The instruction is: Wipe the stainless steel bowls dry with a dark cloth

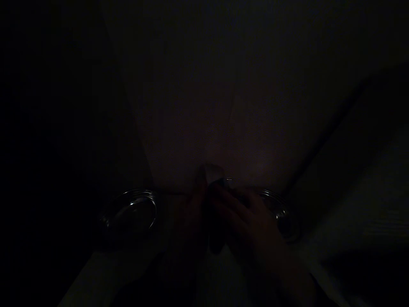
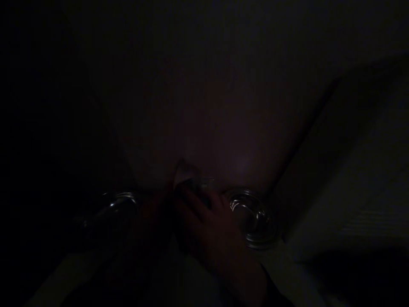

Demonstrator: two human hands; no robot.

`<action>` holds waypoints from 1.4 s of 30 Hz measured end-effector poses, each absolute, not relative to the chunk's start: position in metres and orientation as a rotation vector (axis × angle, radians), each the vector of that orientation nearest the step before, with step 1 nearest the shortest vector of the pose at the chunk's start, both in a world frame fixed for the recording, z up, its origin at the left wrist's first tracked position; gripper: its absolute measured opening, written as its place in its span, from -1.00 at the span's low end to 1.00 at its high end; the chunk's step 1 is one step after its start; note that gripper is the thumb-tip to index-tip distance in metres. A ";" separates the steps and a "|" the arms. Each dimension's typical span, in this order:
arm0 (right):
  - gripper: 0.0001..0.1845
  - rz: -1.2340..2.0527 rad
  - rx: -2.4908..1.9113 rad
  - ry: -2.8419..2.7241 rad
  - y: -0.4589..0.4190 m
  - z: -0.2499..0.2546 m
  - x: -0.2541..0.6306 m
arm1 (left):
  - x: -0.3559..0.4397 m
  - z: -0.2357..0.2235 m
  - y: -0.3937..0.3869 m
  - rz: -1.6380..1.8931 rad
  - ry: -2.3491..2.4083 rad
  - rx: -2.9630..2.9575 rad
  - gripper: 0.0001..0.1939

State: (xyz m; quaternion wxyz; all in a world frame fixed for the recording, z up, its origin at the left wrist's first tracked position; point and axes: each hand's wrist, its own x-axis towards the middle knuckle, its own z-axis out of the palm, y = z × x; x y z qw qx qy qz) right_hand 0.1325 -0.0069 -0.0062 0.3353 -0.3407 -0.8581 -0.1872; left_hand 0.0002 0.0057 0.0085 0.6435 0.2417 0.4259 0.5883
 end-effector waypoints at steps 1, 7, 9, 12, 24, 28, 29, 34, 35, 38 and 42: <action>-0.63 -0.508 -0.853 -2.244 -0.008 -0.007 0.131 | -0.002 0.010 0.007 1.338 0.993 0.529 -0.68; -0.55 -0.485 -1.005 -2.177 -0.008 -0.002 0.132 | 0.002 0.010 0.001 1.303 1.067 0.582 -0.72; -0.47 -0.428 -1.104 -2.099 -0.006 0.000 0.135 | 0.007 0.008 -0.003 1.242 1.004 0.580 -0.68; -0.43 -0.373 -1.065 -2.095 -0.005 -0.003 0.134 | 0.008 0.012 -0.004 1.280 0.976 0.558 -0.74; -0.53 -0.408 -1.031 -2.109 -0.002 -0.008 0.135 | 0.001 0.020 -0.005 1.289 1.064 0.698 -0.83; -0.55 -0.450 -0.973 -2.135 -0.004 -0.007 0.136 | -0.002 0.022 -0.004 1.354 1.103 0.777 -0.87; -0.56 -0.484 -0.953 -2.148 -0.005 -0.009 0.134 | -0.003 0.023 -0.003 1.400 1.111 0.758 -0.86; -0.62 -0.552 -0.858 -2.167 -0.008 -0.016 0.126 | -0.006 0.028 -0.001 1.376 1.204 0.527 -0.89; -0.62 -0.540 -0.863 -2.154 -0.007 -0.015 0.127 | -0.006 0.026 -0.001 1.338 1.197 0.597 -0.89; -0.56 -0.461 -0.929 -2.077 -0.004 -0.011 0.133 | -0.004 0.015 -0.001 1.355 1.130 0.693 -0.78; -0.50 -0.388 -0.966 -2.029 -0.003 -0.007 0.137 | -0.002 0.010 -0.001 1.365 1.057 0.666 -0.77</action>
